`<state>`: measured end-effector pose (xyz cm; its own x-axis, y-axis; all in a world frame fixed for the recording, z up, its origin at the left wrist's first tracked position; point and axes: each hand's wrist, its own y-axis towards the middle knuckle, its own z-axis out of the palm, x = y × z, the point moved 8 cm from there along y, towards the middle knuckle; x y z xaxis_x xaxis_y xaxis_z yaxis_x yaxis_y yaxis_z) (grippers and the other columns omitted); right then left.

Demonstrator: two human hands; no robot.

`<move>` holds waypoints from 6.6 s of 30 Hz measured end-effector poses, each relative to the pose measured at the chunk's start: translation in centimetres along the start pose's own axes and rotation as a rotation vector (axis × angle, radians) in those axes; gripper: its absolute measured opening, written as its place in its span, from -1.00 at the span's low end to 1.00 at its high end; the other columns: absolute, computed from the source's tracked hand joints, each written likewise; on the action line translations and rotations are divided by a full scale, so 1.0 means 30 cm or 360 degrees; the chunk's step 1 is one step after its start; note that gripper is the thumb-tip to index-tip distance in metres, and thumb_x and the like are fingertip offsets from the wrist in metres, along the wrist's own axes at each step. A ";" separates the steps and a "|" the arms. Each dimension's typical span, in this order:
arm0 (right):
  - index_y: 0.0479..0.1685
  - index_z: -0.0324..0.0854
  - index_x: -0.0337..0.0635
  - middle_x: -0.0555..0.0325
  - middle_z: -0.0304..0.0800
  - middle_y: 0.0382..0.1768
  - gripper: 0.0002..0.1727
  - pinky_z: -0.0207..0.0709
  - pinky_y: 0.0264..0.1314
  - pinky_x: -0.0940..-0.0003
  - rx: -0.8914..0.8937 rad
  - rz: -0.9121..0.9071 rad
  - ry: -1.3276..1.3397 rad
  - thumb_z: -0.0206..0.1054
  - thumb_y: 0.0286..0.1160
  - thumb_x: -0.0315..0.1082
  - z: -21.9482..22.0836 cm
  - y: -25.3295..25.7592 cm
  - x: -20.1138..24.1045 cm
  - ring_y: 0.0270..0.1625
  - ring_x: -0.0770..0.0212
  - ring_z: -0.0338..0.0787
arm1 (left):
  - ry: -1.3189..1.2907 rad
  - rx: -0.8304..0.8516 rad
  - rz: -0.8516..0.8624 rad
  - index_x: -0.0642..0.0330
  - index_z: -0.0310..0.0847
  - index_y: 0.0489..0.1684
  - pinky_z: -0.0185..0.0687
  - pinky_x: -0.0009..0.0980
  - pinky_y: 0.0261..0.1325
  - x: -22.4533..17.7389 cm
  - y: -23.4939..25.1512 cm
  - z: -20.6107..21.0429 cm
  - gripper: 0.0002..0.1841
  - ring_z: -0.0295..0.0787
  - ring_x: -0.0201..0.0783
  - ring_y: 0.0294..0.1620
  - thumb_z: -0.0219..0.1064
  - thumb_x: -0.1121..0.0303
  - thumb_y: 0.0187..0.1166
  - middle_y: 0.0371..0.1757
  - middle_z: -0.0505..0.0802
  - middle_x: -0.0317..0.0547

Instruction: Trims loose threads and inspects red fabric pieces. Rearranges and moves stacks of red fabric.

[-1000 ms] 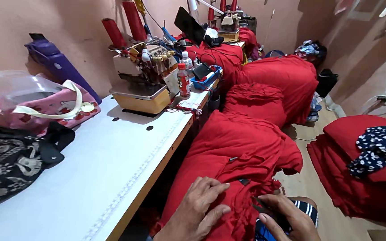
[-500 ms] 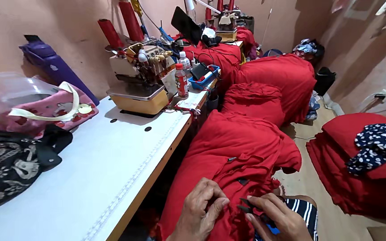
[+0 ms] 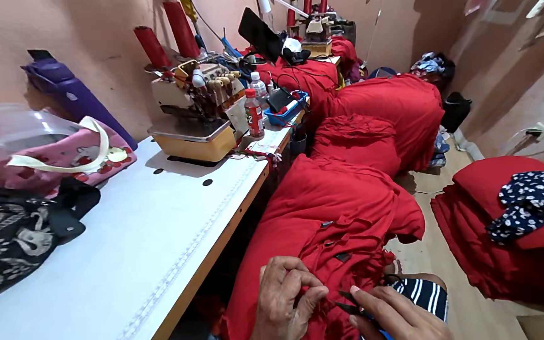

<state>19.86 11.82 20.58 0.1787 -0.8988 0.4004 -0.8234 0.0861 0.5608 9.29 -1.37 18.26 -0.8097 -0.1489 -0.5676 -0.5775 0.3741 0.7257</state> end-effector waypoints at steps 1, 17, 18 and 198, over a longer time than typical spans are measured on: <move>-0.10 0.85 -0.28 -0.07 0.87 -0.32 -0.80 0.67 -0.28 0.40 0.0005 0.0017 0.0015 0.49 0.37 -0.38 -0.004 -0.003 -0.006 -0.29 0.13 0.86 | 0.0021 -0.0015 -0.0019 0.02 0.63 -0.35 0.35 -0.49 0.11 0.007 -0.004 -0.003 -0.63 0.58 -0.43 0.00 0.22 -0.07 0.68 -0.12 0.68 -0.21; -0.22 0.88 -0.19 0.07 0.88 -0.39 -0.84 0.63 -0.28 0.50 -0.0139 -0.0119 -0.0004 0.40 0.47 -0.35 0.063 0.011 -0.014 -0.32 0.24 0.85 | 0.0088 0.0055 0.0108 0.03 0.61 -0.43 0.22 -0.43 0.27 -0.033 -0.023 0.023 -0.62 0.54 -0.38 0.05 0.24 -0.05 0.67 -0.15 0.66 -0.21; -0.22 0.87 -0.20 0.06 0.87 -0.39 -0.85 0.64 -0.28 0.48 -0.0134 -0.0092 0.0006 0.40 0.45 -0.36 0.060 0.008 -0.022 -0.32 0.23 0.85 | 0.0048 0.0054 0.0085 0.03 0.61 -0.42 0.23 -0.43 0.27 -0.030 -0.023 0.022 -0.62 0.54 -0.39 0.04 0.25 -0.05 0.67 -0.15 0.67 -0.21; 0.04 0.76 -0.43 -0.06 0.79 -0.17 -0.68 0.58 -0.18 0.71 -0.0321 0.0535 0.0421 0.36 0.47 -0.35 0.005 -0.130 -0.339 -0.24 0.50 0.72 | -0.0162 0.0134 -0.0444 0.28 0.62 -0.30 0.53 -0.75 -0.10 0.153 -0.004 0.010 -0.80 0.64 -0.68 -0.21 0.17 0.37 0.67 -0.28 0.76 -0.27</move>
<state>21.17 20.57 14.21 0.0728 -0.6684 0.7402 -0.7426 0.4592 0.4876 5.68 -1.82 15.46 -0.6041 -0.1660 -0.7794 -0.7619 0.4069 0.5039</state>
